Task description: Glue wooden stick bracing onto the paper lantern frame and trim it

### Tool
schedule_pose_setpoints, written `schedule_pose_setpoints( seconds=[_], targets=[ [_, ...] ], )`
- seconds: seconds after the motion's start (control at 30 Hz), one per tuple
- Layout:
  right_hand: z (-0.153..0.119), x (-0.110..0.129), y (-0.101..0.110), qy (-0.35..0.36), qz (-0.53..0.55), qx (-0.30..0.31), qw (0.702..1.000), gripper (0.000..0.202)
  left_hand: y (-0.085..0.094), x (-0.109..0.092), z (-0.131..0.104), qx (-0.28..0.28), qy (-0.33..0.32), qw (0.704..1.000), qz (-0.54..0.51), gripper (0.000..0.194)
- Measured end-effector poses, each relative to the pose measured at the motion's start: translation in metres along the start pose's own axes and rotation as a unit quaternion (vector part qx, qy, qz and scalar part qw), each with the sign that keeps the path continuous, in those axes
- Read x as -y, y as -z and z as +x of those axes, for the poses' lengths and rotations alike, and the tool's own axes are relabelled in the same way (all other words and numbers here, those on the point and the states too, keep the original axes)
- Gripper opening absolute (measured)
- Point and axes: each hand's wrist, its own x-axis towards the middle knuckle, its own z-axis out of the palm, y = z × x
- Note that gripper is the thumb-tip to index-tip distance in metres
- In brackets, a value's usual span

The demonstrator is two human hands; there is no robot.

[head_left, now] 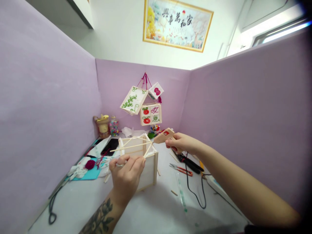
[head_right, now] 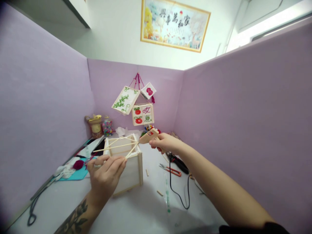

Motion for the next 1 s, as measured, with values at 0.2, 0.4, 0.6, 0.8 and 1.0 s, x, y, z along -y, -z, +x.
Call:
schedule_pose_setpoints(
  seconds=[0.2,0.4,0.6,0.8,1.0],
  targets=[
    [0.002,-0.012,-0.005,0.022,0.014,-0.020,0.999,0.031,0.001,0.000,0.001,0.000,-0.003,1.000,0.008,0.007],
    [0.004,-0.016,-0.007,0.025,0.001,-0.021,0.999,0.029,-0.001,0.000,0.000,0.006,0.004,1.000,0.002,0.007],
    [0.002,-0.019,-0.007,0.040,0.011,-0.019,0.999,0.030,-0.001,0.000,0.000,0.003,0.005,1.000,0.003,0.007],
    [0.003,-0.023,-0.007,0.042,0.011,-0.013,0.999,0.030,-0.001,0.000,0.001,0.006,-0.003,1.000,0.008,0.006],
    [0.003,-0.023,-0.007,0.045,0.017,-0.011,0.999,0.031,-0.002,0.001,-0.001,0.008,0.008,1.000,0.003,0.008]
  ],
)
